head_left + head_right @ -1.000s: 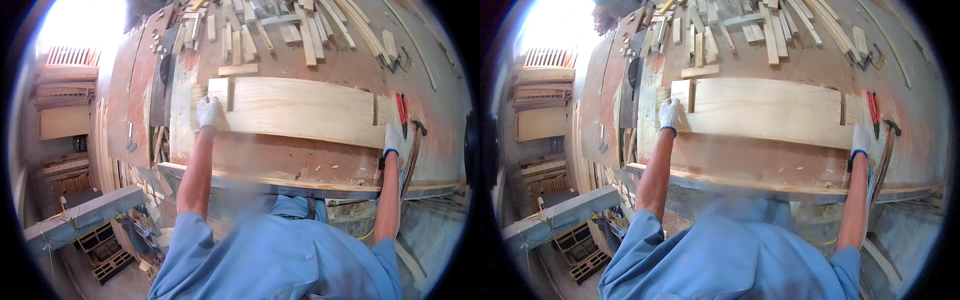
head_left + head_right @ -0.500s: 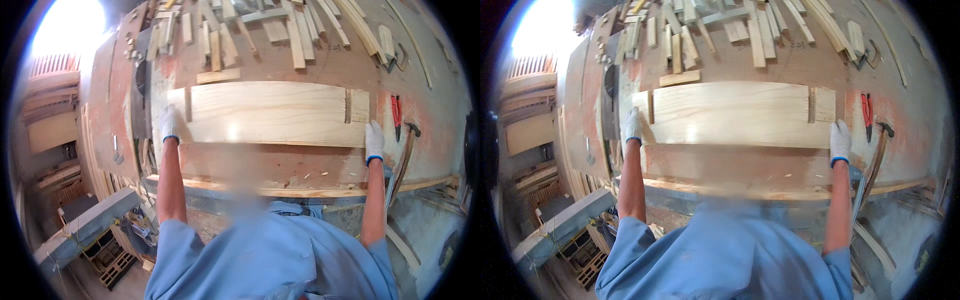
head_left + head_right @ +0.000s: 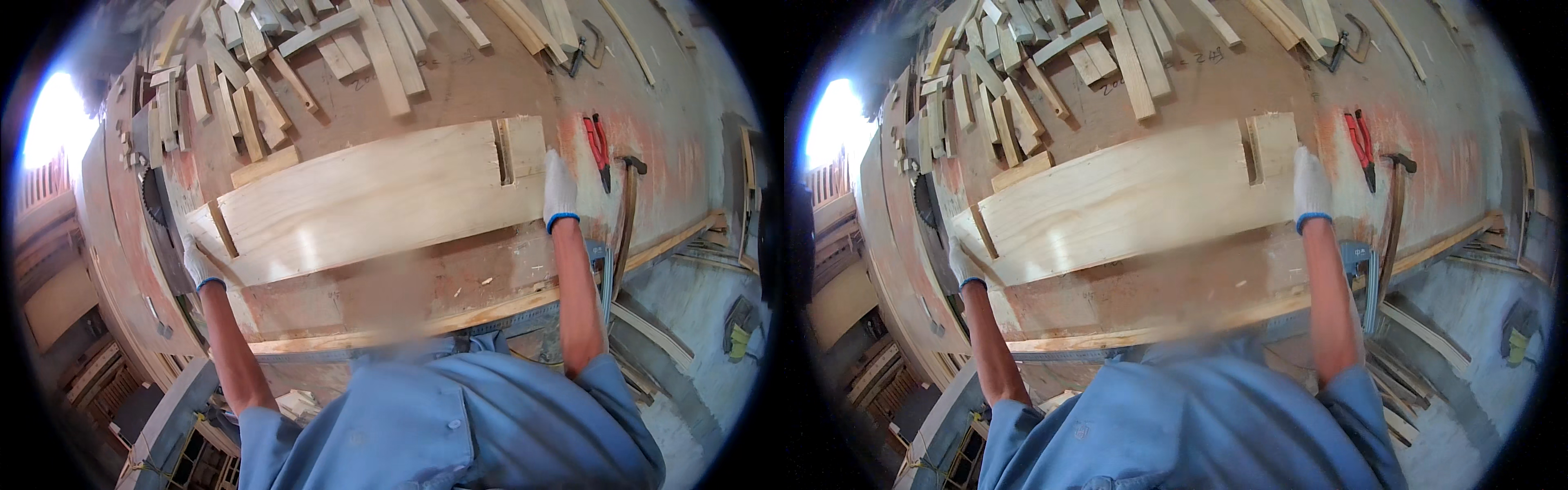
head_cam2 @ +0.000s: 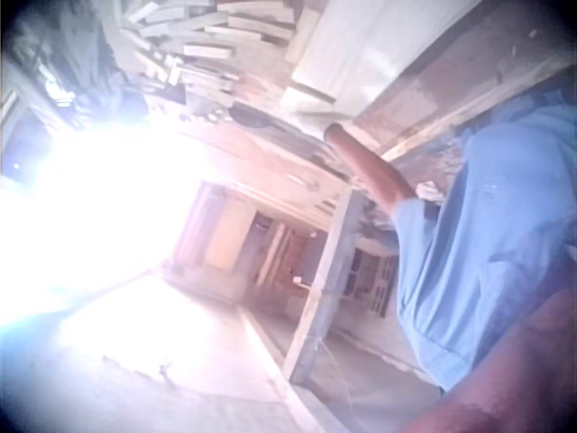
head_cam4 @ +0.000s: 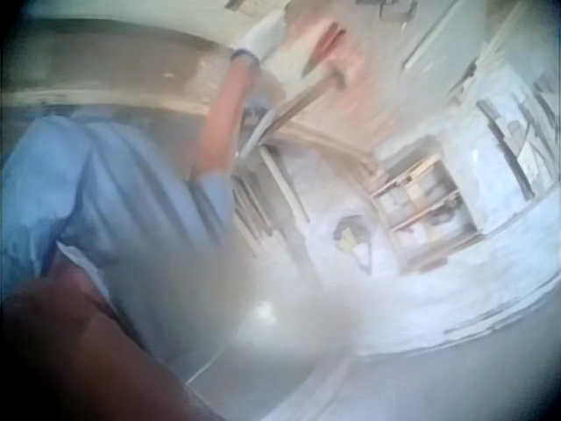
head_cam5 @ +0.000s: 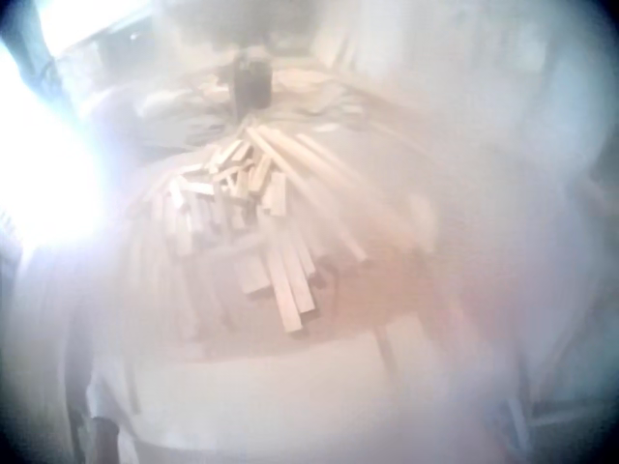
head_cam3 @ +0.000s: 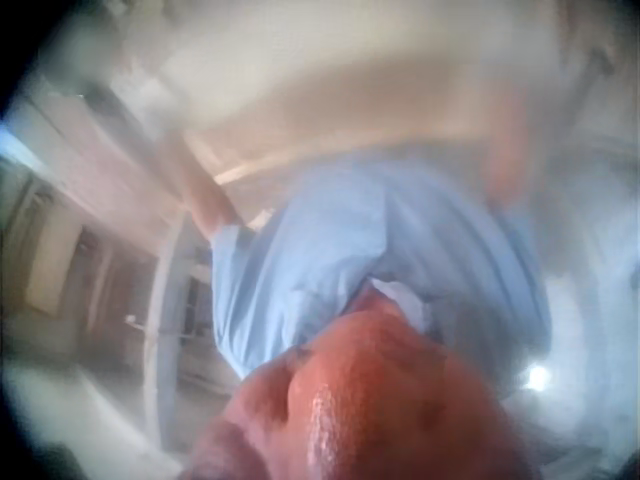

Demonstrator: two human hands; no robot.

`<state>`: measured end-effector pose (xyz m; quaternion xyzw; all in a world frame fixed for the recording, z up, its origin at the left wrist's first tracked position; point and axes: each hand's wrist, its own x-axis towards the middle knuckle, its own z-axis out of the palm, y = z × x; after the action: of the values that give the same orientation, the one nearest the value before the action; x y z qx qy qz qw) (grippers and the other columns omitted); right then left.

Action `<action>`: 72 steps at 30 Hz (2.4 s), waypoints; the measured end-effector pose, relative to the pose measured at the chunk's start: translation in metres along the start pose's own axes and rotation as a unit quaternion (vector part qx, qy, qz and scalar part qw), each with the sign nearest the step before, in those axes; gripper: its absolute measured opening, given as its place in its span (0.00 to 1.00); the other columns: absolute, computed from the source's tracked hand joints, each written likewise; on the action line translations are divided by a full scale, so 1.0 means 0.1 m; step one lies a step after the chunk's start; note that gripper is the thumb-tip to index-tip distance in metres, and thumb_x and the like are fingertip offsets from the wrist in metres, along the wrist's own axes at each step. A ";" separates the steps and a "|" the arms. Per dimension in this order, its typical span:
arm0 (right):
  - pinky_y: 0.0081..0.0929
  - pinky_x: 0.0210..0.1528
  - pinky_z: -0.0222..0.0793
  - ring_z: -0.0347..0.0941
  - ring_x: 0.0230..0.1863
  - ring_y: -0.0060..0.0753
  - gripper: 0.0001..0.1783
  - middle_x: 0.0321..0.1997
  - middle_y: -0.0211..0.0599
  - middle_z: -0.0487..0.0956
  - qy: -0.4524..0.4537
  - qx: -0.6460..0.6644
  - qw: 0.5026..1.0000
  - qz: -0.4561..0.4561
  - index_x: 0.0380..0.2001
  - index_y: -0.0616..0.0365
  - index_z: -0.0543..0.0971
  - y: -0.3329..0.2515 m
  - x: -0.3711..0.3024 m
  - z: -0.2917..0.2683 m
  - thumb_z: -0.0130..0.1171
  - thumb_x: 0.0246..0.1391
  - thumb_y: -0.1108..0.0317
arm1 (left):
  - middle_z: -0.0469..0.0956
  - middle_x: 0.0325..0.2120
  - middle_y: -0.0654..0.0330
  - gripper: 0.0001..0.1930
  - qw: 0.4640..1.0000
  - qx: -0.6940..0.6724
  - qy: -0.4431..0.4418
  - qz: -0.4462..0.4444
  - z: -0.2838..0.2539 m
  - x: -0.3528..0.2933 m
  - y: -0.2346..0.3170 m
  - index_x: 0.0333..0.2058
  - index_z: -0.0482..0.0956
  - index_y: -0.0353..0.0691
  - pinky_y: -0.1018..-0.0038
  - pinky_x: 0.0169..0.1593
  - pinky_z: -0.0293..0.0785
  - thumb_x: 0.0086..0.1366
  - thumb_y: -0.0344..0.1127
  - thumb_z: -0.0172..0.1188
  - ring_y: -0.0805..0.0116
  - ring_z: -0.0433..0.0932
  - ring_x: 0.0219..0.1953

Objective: The person assembles a wooden structure by attaching small wooden pieces to a larger board using a pneumatic nail gun. They repeatedly pick up pieces, align them, and drive nails to secure them in place.

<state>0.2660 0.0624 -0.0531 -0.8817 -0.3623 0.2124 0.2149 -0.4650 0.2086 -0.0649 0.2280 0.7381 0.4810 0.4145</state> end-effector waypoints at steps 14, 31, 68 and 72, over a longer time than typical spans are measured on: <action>0.42 0.62 0.71 0.78 0.59 0.43 0.29 0.61 0.43 0.82 0.029 0.574 0.816 0.061 0.61 0.57 0.79 -0.01 -0.09 -0.63 0.46 0.74 0.45 | 0.82 0.54 0.51 0.27 0.970 -0.243 0.001 0.018 -0.22 -0.43 0.63 0.53 0.82 0.40 0.51 0.63 0.76 0.75 0.55 0.44 0.50 0.79 0.57; 0.35 0.67 0.68 0.77 0.61 0.40 0.25 0.57 0.44 0.84 -0.033 0.096 0.995 -0.023 0.55 0.65 0.82 1.01 -0.64 -0.24 0.53 0.70 0.54 | 0.83 0.41 0.47 0.25 0.938 0.314 -0.039 0.143 -0.58 -1.03 -0.39 0.48 0.83 0.30 0.62 0.51 0.73 0.71 0.50 0.55 0.58 0.78 0.44; 0.43 0.66 0.69 0.74 0.64 0.56 0.20 0.60 0.53 0.80 0.043 -0.036 0.996 -0.070 0.58 0.58 0.78 0.63 -1.58 -0.16 0.55 0.64 0.67 | 0.83 0.46 0.37 0.22 0.807 0.512 -0.023 0.293 -1.03 -1.26 -0.60 0.49 0.83 0.33 0.52 0.53 0.74 0.72 0.46 0.52 0.37 0.81 0.47; 0.45 0.70 0.66 0.71 0.67 0.57 0.24 0.65 0.54 0.77 0.069 -0.096 0.975 -0.186 0.62 0.60 0.75 1.29 -1.25 -0.01 0.50 0.69 0.60 | 0.80 0.52 0.34 0.25 0.776 0.537 -0.051 0.325 -1.01 -1.14 -0.58 0.58 0.78 0.33 0.51 0.60 0.74 0.71 0.46 0.54 0.33 0.79 0.54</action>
<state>0.2561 -0.1119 -0.0935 -0.8276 -0.5235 0.0719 0.1893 -0.4825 0.0465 -0.0526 0.6646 0.7361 0.0999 0.0808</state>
